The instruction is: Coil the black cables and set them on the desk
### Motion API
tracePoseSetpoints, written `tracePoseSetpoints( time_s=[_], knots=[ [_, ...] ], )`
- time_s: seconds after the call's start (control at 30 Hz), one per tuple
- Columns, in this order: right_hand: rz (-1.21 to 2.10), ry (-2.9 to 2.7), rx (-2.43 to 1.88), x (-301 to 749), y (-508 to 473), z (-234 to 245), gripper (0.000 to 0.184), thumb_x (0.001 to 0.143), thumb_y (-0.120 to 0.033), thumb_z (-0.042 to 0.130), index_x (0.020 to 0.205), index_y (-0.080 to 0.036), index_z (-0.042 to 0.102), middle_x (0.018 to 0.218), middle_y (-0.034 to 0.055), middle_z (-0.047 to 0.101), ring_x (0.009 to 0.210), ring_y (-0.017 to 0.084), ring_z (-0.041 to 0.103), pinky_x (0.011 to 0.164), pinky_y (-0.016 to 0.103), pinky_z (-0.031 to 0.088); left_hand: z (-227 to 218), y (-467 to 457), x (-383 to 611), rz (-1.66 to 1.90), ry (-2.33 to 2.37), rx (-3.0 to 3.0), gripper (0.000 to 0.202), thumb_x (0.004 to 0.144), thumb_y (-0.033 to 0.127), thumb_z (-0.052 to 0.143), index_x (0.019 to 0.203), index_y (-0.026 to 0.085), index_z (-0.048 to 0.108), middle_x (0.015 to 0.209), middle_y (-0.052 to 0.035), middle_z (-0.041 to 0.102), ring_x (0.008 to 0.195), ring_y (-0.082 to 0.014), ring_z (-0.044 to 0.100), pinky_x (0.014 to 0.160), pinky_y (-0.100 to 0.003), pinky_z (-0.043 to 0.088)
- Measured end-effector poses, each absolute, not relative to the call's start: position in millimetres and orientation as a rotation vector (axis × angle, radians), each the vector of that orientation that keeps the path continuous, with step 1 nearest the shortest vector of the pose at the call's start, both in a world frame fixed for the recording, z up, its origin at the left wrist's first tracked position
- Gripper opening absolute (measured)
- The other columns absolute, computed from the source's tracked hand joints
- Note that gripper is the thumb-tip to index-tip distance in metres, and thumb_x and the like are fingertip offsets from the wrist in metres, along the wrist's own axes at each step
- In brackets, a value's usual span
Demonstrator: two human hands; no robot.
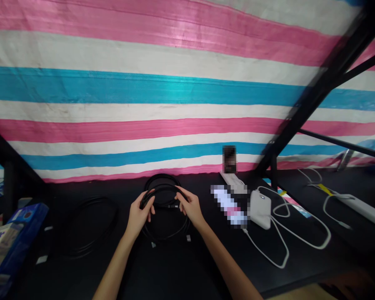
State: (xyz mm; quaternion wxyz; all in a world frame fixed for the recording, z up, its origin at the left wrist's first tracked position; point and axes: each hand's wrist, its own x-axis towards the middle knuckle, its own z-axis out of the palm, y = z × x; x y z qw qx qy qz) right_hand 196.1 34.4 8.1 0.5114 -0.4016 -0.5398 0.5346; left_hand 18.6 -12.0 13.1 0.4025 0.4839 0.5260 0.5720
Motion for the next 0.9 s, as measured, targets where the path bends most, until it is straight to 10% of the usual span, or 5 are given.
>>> tracePoseSetpoints(
  time_s=[0.53,0.9],
  knots=[
    [0.95,-1.549,-0.99,200.6,30.9,9.2,0.03,0.084,-0.035,0.049,0.108,-0.027,0.066,0.089,0.0045,0.064,0.046,0.011,0.051,0.034,0.021,0.038,18.6,-15.5,23.7,1.421,1.171,1.051,0.049,0.079,0.048,0.053,0.116,0.016,0.055,0.038,0.0092,0.042,0.029,-0.0067,0.038,0.036,-0.019,0.024],
    [1.255,-1.34,-0.947,198.4,29.4,16.3,0.037,0.076,-0.041,0.061,0.106,-0.019,0.064,0.07,0.0009,0.065,0.029,0.003,0.036,0.026,0.018,0.029,27.0,-17.1,22.2,1.32,1.011,0.808,0.047,0.08,0.058,0.046,0.079,0.013,0.061,0.029,0.0111,0.023,0.025,-0.0053,0.025,0.038,-0.021,0.018]
  ],
)
